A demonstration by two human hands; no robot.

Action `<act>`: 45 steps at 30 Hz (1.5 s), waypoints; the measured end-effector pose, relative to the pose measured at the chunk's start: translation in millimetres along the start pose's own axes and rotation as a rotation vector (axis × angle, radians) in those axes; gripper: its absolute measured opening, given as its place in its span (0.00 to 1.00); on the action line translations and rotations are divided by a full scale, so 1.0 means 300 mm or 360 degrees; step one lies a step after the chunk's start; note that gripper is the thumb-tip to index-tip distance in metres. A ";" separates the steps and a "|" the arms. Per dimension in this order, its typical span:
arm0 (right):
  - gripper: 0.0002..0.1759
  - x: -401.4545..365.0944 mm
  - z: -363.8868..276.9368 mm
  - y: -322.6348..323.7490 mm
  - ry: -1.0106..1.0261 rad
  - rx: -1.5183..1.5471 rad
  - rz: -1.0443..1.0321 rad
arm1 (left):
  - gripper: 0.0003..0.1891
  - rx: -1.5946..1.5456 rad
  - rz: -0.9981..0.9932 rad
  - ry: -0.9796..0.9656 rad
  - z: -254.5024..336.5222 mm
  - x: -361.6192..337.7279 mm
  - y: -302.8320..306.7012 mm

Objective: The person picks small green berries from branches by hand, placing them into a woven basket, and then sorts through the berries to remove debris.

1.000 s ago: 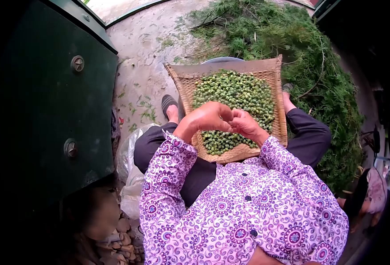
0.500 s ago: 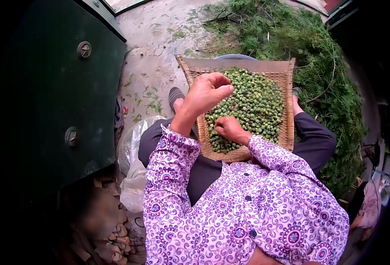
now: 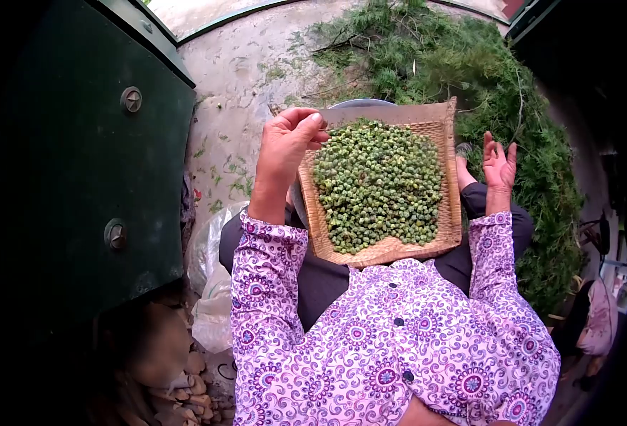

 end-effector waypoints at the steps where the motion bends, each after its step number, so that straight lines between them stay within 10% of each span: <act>1: 0.53 -0.017 0.003 -0.040 0.0038 -0.0029 0.0112 | 0.10 -0.0039 0.0045 -0.0043 0.003 0.005 0.006; 4: 0.48 -0.029 0.147 -0.057 -0.0281 -0.0328 0.0078 | 0.10 -0.0203 0.0083 -0.0127 0.019 0.015 0.005; 6: 0.26 -0.047 0.382 -0.106 -0.0348 -0.0991 0.0046 | 0.10 -0.0203 0.0106 -0.0142 0.029 0.017 0.002; 10: 0.27 -0.155 0.810 -0.239 -0.0930 -0.2276 -0.0702 | 0.10 -0.0207 0.0128 -0.0117 0.026 0.018 0.002; 20: 0.12 -0.121 1.221 -0.072 -0.0300 -0.3547 -0.1464 | 0.09 -0.0188 0.0163 -0.0102 0.044 0.013 -0.007; 26: 0.06 -0.144 1.095 -0.054 -0.0433 -0.3214 -0.1505 | 0.09 -0.0140 0.0115 -0.0079 0.040 0.013 -0.021; 32: 0.04 -0.218 0.847 -0.191 -0.1145 -0.2232 -0.0708 | 0.10 0.0180 -0.0065 0.0009 -0.025 0.028 -0.055; 36: 0.02 -0.238 0.714 -0.258 -0.0955 -0.1729 -0.0667 | 0.20 0.1042 -0.0300 -0.0017 -0.136 0.028 -0.130; 45: 0.03 -0.283 0.545 -0.290 -0.0581 -0.1734 -0.0645 | 0.13 0.0776 -0.0877 0.0246 -0.242 0.014 -0.285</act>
Point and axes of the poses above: each hand's wrist, its own x-axis towards the middle knuckle, its own y-axis out of the back of the hand, z = x × y, the point moved 2 cm from there along x, towards the middle knuckle, and after that the axes turned 5 degrees about -z, right-handed, at the moved point
